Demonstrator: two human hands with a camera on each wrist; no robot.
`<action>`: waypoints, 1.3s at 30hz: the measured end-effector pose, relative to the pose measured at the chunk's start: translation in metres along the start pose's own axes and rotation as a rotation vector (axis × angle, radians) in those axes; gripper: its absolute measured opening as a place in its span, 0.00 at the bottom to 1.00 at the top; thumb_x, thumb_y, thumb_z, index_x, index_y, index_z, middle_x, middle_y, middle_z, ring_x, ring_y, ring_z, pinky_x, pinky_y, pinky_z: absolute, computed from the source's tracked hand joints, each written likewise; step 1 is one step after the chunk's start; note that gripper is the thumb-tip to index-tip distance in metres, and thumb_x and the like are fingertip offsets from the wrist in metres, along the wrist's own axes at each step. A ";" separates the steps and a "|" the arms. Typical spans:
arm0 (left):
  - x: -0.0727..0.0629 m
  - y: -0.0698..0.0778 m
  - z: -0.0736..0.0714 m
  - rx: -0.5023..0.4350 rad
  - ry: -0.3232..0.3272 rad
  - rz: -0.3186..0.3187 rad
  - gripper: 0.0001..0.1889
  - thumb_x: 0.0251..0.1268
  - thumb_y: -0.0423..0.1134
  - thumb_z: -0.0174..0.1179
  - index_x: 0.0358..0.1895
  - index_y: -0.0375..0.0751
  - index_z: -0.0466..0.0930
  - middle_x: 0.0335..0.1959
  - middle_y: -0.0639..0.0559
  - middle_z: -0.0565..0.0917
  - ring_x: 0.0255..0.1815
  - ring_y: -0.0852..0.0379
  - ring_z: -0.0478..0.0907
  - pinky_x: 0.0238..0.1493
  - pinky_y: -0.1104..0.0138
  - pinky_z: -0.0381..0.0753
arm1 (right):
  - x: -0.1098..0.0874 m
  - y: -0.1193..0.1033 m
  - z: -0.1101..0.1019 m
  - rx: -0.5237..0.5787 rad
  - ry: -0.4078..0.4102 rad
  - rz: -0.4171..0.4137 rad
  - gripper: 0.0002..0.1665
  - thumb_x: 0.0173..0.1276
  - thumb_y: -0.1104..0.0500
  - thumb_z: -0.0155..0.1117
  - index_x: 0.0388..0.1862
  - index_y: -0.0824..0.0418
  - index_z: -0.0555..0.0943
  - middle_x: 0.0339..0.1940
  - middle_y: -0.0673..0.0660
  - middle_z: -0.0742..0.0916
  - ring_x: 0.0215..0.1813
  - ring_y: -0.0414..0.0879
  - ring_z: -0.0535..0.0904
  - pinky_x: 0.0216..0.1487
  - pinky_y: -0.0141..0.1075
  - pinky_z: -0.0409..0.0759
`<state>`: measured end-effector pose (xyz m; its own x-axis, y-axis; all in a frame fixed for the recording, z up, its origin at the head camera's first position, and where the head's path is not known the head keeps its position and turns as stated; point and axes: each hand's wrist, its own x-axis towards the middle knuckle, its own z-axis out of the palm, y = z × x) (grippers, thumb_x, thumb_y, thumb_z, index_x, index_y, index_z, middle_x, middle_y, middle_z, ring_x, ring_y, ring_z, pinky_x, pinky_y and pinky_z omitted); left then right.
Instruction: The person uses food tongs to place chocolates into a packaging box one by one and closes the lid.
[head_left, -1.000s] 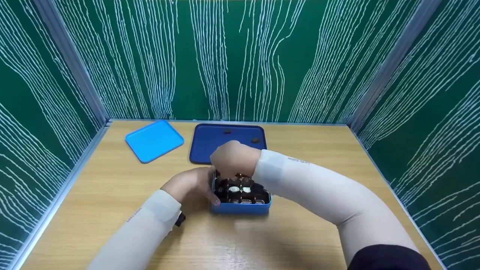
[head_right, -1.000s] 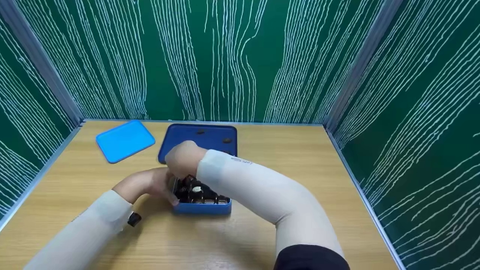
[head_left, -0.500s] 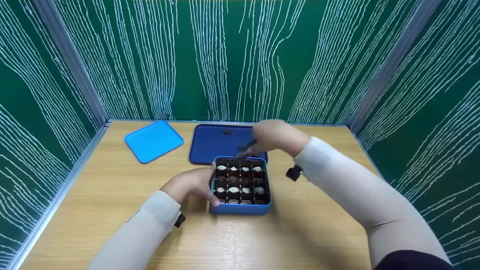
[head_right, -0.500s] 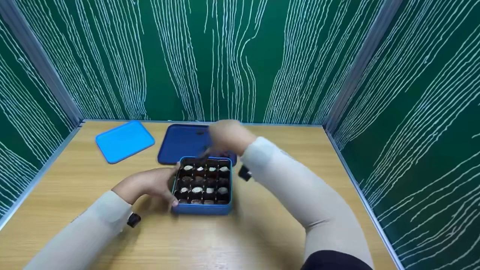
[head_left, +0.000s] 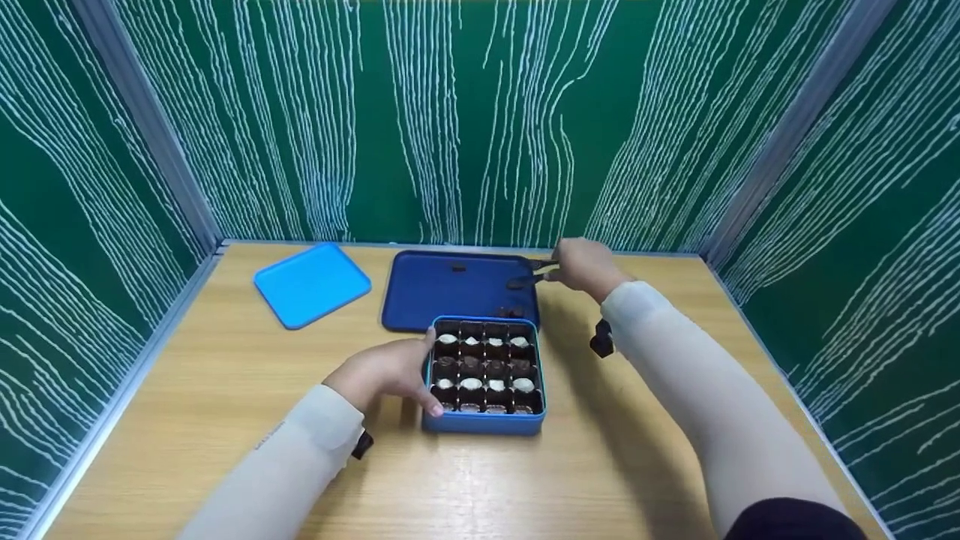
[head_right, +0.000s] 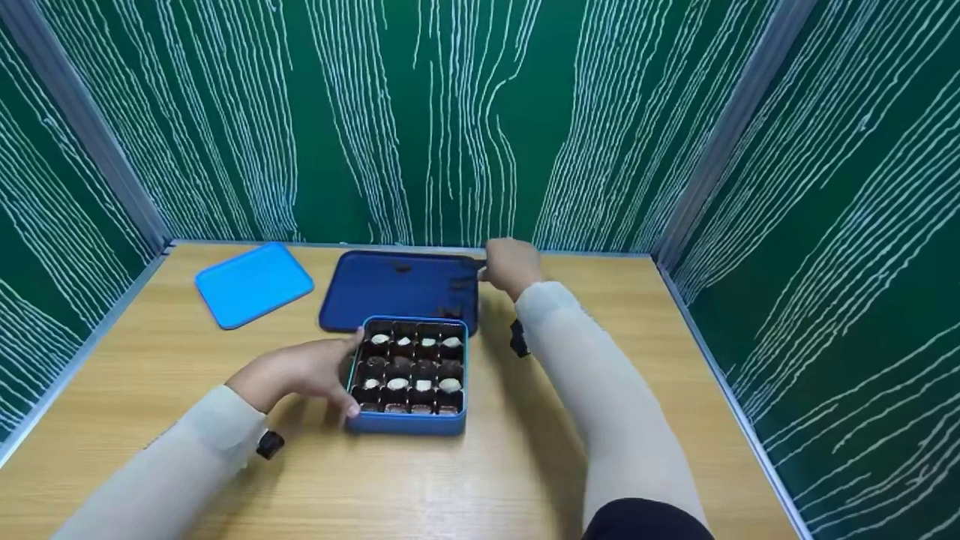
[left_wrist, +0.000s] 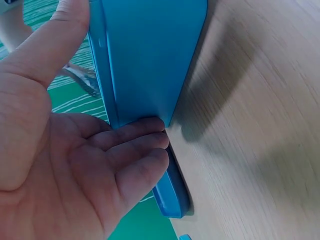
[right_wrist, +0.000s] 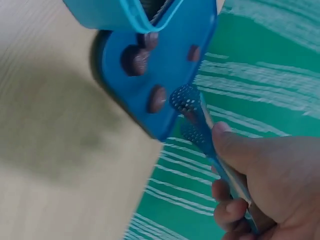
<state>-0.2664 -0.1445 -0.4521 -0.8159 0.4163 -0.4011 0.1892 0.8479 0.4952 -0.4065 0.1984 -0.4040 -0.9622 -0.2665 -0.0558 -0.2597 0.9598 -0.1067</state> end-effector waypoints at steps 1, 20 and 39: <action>0.000 0.001 0.000 0.003 0.000 0.002 0.83 0.47 0.58 0.92 0.95 0.39 0.35 0.92 0.36 0.65 0.89 0.39 0.69 0.91 0.46 0.68 | 0.003 0.004 0.005 0.027 -0.011 0.017 0.19 0.80 0.50 0.78 0.54 0.65 0.93 0.50 0.63 0.97 0.45 0.56 0.91 0.50 0.52 0.91; 0.002 0.001 -0.001 0.014 0.000 0.005 0.84 0.46 0.59 0.92 0.95 0.39 0.34 0.92 0.36 0.64 0.90 0.40 0.69 0.92 0.47 0.68 | 0.001 -0.001 0.011 0.054 -0.125 0.011 0.20 0.84 0.49 0.73 0.50 0.65 0.95 0.49 0.62 0.97 0.46 0.53 0.88 0.57 0.55 0.91; 0.003 -0.001 0.000 0.004 -0.007 0.002 0.84 0.47 0.58 0.92 0.95 0.38 0.34 0.92 0.35 0.64 0.90 0.39 0.68 0.92 0.47 0.66 | 0.003 -0.009 0.014 -0.023 -0.115 -0.007 0.20 0.84 0.47 0.73 0.45 0.65 0.94 0.40 0.58 0.94 0.36 0.49 0.80 0.45 0.48 0.86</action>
<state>-0.2692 -0.1443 -0.4538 -0.8120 0.4201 -0.4053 0.1928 0.8484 0.4930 -0.4060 0.1882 -0.4167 -0.9448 -0.2807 -0.1690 -0.2697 0.9592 -0.0851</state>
